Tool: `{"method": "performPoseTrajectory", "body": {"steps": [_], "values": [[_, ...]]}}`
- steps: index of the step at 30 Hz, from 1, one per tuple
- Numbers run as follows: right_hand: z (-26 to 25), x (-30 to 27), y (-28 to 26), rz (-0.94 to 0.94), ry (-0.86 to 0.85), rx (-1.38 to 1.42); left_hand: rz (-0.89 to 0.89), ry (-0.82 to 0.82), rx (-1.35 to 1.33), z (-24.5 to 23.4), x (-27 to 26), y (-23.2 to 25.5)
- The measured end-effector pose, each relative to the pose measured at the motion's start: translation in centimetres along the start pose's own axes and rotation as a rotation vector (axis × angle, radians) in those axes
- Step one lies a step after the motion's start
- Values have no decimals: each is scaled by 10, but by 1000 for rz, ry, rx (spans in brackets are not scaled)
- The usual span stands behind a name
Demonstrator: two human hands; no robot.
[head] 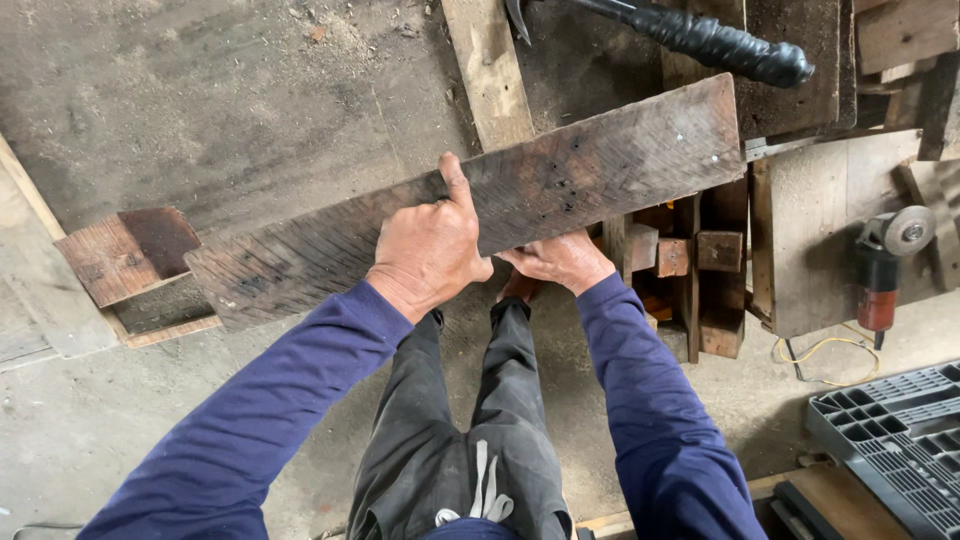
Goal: The person hammers nails into small wooden blocks and a long wooden plank on a workbench. They repeatedly position the wood, drive nails with a hammer, and adjust the pieces.
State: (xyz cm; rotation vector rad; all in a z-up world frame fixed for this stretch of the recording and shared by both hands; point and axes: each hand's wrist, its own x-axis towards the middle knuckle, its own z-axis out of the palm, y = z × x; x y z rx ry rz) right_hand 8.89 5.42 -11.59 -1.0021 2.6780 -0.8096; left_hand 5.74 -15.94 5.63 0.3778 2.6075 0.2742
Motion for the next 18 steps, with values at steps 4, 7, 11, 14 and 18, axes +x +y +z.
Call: {"method": "performPoseTrajectory", "body": {"steps": [4,7,11,14,18], "values": [[-3,-2,0,135,-103,139,1,-3,-1,4,-1,1],[-6,-1,-1,152,-98,180,2,33,-9,8,0,0],[-10,6,-4,129,-92,150,-9,54,-36,4,2,-3],[-8,4,-3,152,-119,156,-32,52,-75,1,2,-1],[-7,3,1,145,-150,155,-63,-32,-101,-1,1,2]]}}
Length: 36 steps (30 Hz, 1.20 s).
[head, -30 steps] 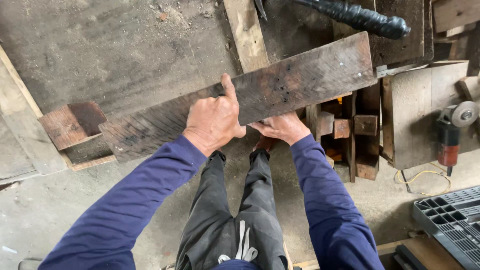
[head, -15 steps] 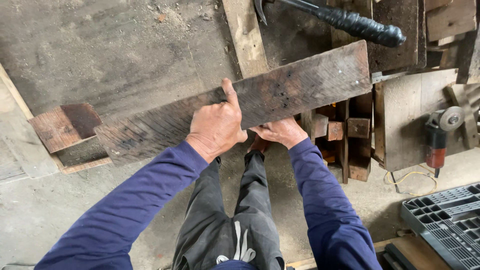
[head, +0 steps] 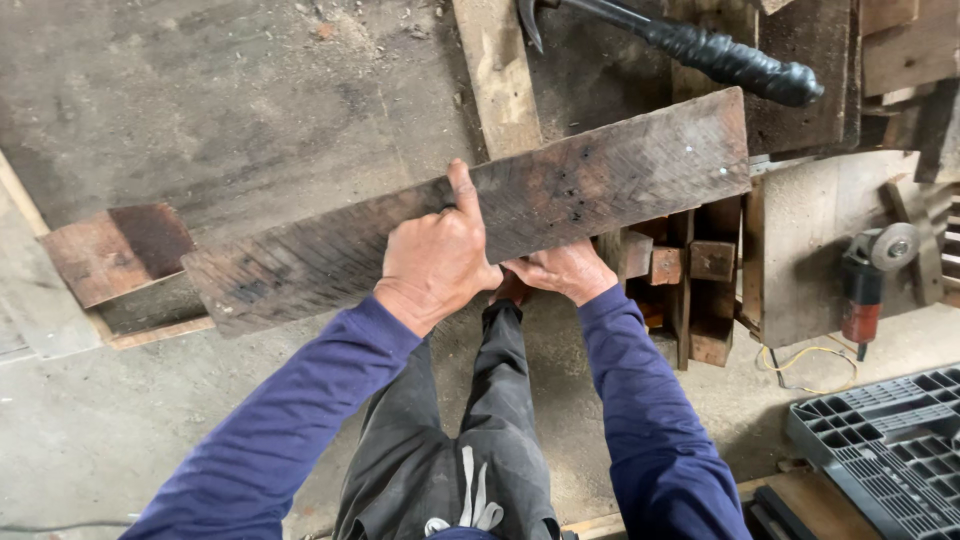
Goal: The person hammers nails into small wooden blocks and a long wooden plank on a workbench. They repeatedly position the wood, drive nails with a hammer, and adjust the pieces.
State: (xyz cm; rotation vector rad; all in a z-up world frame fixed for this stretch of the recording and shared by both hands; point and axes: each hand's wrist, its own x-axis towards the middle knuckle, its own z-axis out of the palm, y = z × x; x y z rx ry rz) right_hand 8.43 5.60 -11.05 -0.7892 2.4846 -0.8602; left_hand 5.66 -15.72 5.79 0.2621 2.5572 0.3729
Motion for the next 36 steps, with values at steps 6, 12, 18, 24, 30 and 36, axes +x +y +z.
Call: {"method": "performPoseTrajectory", "body": {"steps": [6,12,18,24,30,36], "values": [[-6,2,-8,-66,61,91,36,43,64,-1,0,-1],[-12,-3,-14,-45,41,78,20,92,93,7,-5,6],[-46,1,-42,-95,83,22,-27,44,121,5,-2,6],[-163,-61,-77,-232,276,113,-49,56,58,-1,-7,9],[-262,28,3,-124,314,-487,10,140,-195,-3,-24,10],[-261,93,44,115,-146,-831,-504,538,-1781,54,-89,4]]}}
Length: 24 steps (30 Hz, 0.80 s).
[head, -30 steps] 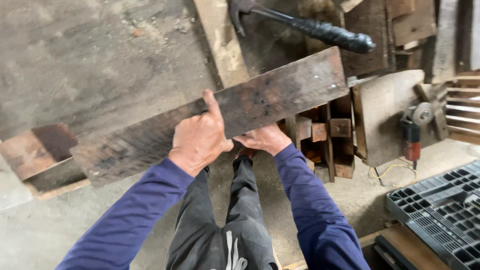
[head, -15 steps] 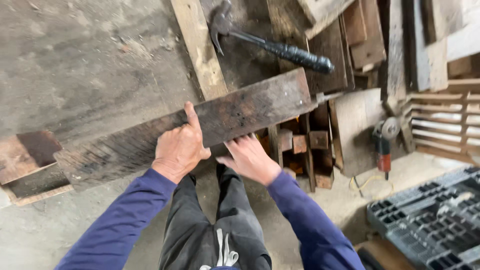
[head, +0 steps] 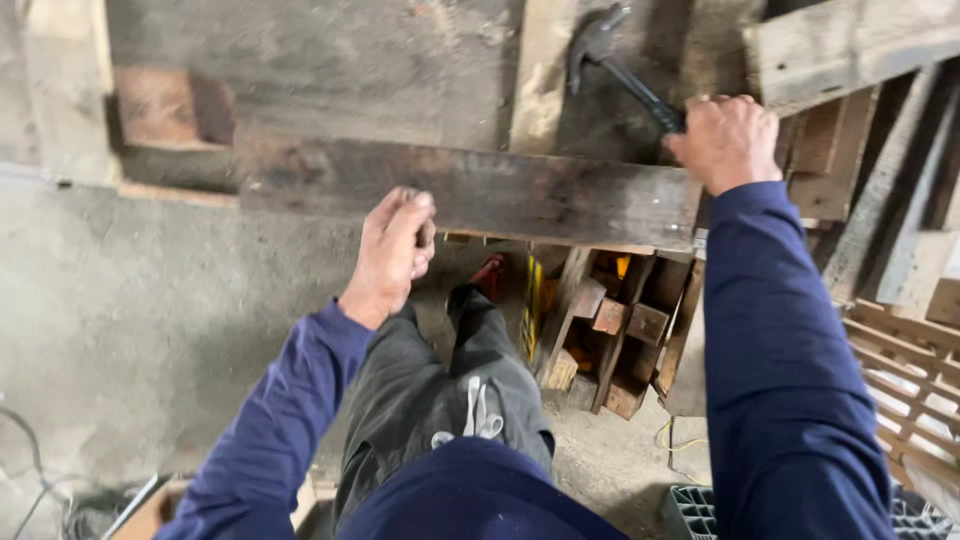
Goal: The person hammers nails into small wooden blocks and a long wooden plank on a workbench. They repeatedly position the wood, drive nails with a hammer, and adjust the pieces.
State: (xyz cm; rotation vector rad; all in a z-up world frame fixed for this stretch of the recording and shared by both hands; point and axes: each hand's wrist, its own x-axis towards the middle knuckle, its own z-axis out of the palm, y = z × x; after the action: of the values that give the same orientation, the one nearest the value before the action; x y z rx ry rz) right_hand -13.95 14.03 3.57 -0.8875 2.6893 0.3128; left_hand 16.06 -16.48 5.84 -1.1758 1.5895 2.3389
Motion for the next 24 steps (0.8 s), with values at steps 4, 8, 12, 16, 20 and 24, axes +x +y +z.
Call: {"method": "performPoseTrajectory", "body": {"steps": [4,8,12,16,20,24], "values": [[10,25,0,9,-232,-105,-311,226,-416,-40,-43,-55],[6,31,4,-1,-242,-95,-376,172,-575,-55,-68,-101],[-16,25,10,13,-153,-27,-350,59,-673,-46,-77,-105],[-42,11,-1,22,-126,96,-336,-84,-798,-35,-65,-112],[-79,-32,-42,323,-306,593,-218,-136,-620,-34,-40,-132],[-103,-94,-96,133,-306,1341,380,258,454,-15,-26,-107]]}}
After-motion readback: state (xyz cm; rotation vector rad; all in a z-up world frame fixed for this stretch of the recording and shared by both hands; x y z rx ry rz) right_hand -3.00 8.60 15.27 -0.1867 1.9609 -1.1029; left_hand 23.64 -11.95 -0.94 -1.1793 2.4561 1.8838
